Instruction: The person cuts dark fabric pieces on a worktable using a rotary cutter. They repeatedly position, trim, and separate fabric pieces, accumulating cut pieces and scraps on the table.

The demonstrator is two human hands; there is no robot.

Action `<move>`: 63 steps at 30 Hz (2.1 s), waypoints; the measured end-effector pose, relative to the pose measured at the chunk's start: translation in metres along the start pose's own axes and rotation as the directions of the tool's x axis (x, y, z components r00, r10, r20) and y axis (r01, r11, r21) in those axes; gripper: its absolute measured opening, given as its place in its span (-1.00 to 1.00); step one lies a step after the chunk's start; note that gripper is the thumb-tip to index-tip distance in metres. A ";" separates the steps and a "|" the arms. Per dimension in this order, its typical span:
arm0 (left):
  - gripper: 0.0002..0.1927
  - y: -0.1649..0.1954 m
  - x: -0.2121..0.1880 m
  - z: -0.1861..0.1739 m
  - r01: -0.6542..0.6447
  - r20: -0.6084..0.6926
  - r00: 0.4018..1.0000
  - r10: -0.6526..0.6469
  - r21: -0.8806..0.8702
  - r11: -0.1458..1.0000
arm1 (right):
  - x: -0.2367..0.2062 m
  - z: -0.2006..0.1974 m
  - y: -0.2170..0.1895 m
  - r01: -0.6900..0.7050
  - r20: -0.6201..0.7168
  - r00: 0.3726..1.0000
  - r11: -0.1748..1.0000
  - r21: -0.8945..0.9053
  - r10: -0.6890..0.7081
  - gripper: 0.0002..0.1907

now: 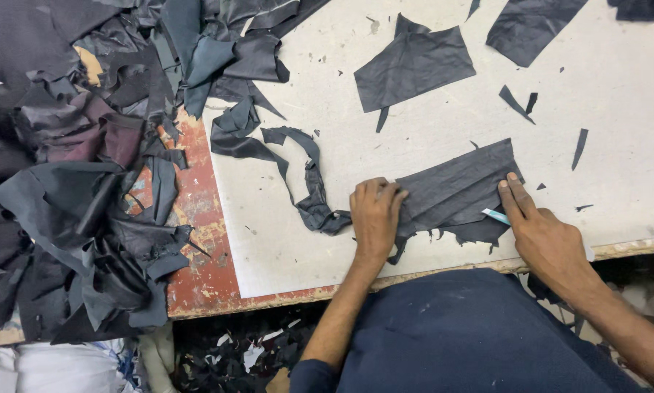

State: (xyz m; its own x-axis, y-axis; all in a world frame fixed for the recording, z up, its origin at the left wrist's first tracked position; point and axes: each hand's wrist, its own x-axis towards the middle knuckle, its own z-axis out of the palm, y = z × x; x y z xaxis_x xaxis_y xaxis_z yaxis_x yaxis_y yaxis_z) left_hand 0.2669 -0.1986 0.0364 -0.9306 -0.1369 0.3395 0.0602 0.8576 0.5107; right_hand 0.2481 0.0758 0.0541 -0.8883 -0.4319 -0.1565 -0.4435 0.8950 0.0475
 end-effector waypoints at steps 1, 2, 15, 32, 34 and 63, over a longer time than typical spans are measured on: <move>-0.84 -0.003 0.004 -0.003 0.063 -0.006 0.998 -0.063 -0.036 0.997 | 0.000 0.000 0.000 -0.006 -0.010 1.000 1.000 0.006 0.006 -0.17; -0.86 -0.006 0.007 -0.007 0.085 -0.002 0.996 -0.085 -0.085 0.993 | 0.000 0.001 -0.001 -0.006 -0.024 1.000 1.000 0.015 0.006 -0.17; -0.85 0.007 0.023 -0.014 0.079 0.163 0.985 -0.058 -0.124 0.989 | 0.000 0.006 -0.009 -0.094 -0.035 0.994 0.987 0.128 0.100 -0.13; -0.58 0.012 0.039 -0.011 -0.144 0.121 0.981 0.151 -0.067 0.987 | 0.000 0.020 -0.010 -0.127 -0.081 0.987 0.985 0.112 0.137 -0.11; -0.49 0.019 0.039 -0.002 -0.328 0.125 0.940 0.319 0.065 0.942 | 0.000 0.022 -0.010 -0.105 -0.129 0.985 0.989 0.104 0.118 -0.09; -0.17 0.092 0.030 0.075 -0.372 0.288 0.900 0.326 0.119 0.921 | 0.071 0.001 0.035 -0.076 -0.241 0.964 0.983 0.166 0.115 -0.72</move>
State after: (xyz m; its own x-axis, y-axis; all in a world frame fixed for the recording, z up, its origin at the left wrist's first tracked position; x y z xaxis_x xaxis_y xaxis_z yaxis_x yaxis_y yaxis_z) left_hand 0.2174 -0.0860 0.0342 -0.9223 0.2993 0.2446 0.3582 0.8995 0.2501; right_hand 0.1700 0.0764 0.0439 -0.9358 -0.3400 0.0929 -0.3488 0.9313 -0.1051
